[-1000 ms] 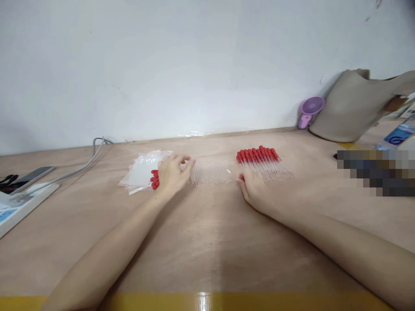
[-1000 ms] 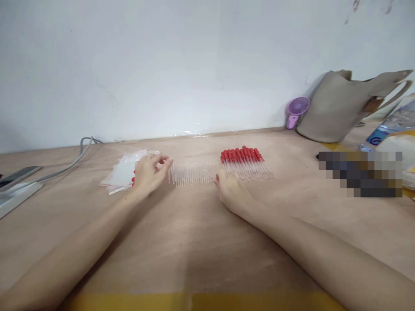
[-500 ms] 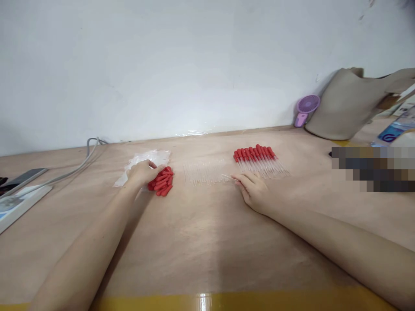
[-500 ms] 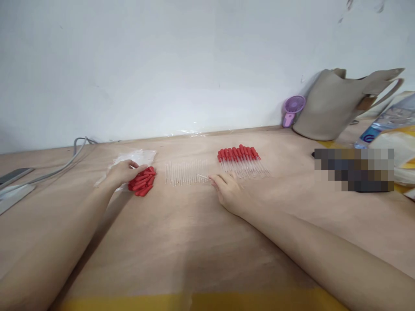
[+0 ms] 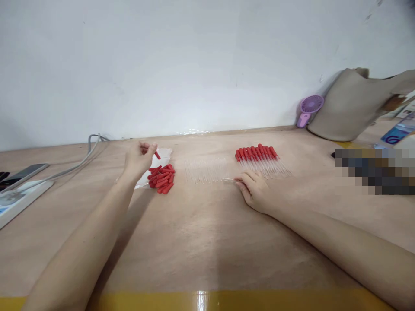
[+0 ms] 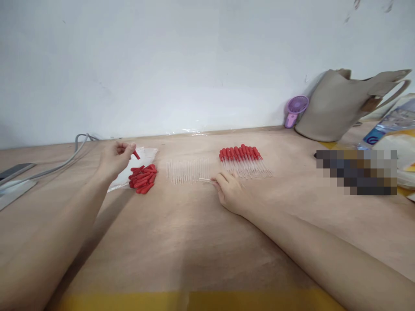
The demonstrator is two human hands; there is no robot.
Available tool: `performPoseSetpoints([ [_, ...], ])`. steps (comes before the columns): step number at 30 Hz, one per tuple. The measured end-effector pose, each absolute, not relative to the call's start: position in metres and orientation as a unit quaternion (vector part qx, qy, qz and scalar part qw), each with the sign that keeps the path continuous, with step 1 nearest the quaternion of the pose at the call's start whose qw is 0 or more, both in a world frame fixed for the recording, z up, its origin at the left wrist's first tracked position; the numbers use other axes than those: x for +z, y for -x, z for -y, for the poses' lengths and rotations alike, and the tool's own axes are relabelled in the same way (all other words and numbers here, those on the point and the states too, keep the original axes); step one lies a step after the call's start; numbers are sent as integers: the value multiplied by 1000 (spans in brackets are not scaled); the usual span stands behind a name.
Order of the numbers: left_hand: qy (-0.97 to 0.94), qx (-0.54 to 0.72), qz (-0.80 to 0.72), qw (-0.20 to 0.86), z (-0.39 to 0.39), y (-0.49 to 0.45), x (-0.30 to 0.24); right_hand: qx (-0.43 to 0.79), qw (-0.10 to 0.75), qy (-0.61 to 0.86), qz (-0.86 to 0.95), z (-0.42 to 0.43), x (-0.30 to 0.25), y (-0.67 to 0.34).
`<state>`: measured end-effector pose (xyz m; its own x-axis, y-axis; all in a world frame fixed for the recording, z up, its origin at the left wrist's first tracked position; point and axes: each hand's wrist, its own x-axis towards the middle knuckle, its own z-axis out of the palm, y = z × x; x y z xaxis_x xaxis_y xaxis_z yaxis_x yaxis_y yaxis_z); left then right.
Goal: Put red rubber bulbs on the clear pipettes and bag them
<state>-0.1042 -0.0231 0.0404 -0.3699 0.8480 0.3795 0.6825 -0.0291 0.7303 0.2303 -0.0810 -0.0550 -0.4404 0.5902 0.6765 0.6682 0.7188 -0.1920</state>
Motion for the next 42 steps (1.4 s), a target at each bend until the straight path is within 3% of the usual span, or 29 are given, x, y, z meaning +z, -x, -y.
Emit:
performPoseSetpoints([
  [5, -563, 553, -471, 394, 46, 38, 11, -45, 371, 382, 845, 83, -51, -230],
  [7, -527, 526, -430, 512, 58, 15, -4, -45, 369, 386, 844, 84, -50, -231],
  [10, -478, 483, -423, 600, 72, -5, -19, -50, 366, 387, 845, 84, -48, -230],
  [18, -540, 440, -475, 538, 81, -10, -21, -22, 393, 382, 836, 84, -47, -225],
  [34, -593, 410, -408, 561, 81, -14, -29, 66, 363, 366, 854, 92, -31, -220],
  [42, -652, 387, -405, 511, 86, -12, -30, 174, 372, 313, 856, 83, -37, -224],
])
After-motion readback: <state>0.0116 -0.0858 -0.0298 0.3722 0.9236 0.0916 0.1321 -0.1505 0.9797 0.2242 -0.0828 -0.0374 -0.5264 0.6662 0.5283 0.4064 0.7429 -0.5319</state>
